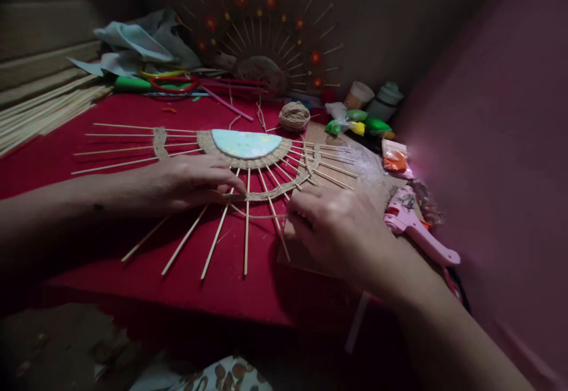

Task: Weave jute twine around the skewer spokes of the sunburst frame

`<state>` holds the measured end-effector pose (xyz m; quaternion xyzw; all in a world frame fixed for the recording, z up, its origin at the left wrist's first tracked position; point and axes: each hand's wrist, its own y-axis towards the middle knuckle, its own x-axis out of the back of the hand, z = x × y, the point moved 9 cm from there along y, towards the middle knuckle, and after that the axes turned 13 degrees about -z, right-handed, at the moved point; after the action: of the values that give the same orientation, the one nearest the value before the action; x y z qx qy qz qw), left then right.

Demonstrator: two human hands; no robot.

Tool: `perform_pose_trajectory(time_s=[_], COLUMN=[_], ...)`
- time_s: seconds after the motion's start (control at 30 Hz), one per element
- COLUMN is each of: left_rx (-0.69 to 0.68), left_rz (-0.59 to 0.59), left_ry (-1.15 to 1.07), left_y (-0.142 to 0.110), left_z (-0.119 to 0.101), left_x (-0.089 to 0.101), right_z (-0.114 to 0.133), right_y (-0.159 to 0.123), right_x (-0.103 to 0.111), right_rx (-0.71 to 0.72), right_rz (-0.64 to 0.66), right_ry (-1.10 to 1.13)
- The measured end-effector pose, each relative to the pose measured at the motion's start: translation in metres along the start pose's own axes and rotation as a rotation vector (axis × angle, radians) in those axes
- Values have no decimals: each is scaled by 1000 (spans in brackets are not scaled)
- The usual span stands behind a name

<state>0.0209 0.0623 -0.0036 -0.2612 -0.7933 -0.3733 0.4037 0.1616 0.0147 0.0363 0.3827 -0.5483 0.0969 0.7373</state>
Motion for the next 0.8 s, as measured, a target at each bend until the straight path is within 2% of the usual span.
perform_pose_trajectory(time_s=[0.1,0.2,0.3,0.43,0.6,0.7,0.8], left_rx=[-14,-15,12,77,67,60,140], left_rz=[0,-4,45,141,33,64,145], left_ry=[10,26,27,21,174,213,291], left_y=[-1,-1,-2,-4,14,30,40], left_z=[2,4,10,16,4,-12,-14], left_x=[-1,-2,-4,-4,10,-3,-23], right_z=[-34,-52,-53,-53,-53,-53,-51], right_y=[10,10,4,-3,-2,-1,-1], right_x=[-7,-22,-34,-38,-40,-40,-40], right_rx=[-144,-256,-300,-326,-327,-337,-334], right_rz=[-42,7,55,60,39,48,41], right_ry=[-100,-2,77,104,148,147,158])
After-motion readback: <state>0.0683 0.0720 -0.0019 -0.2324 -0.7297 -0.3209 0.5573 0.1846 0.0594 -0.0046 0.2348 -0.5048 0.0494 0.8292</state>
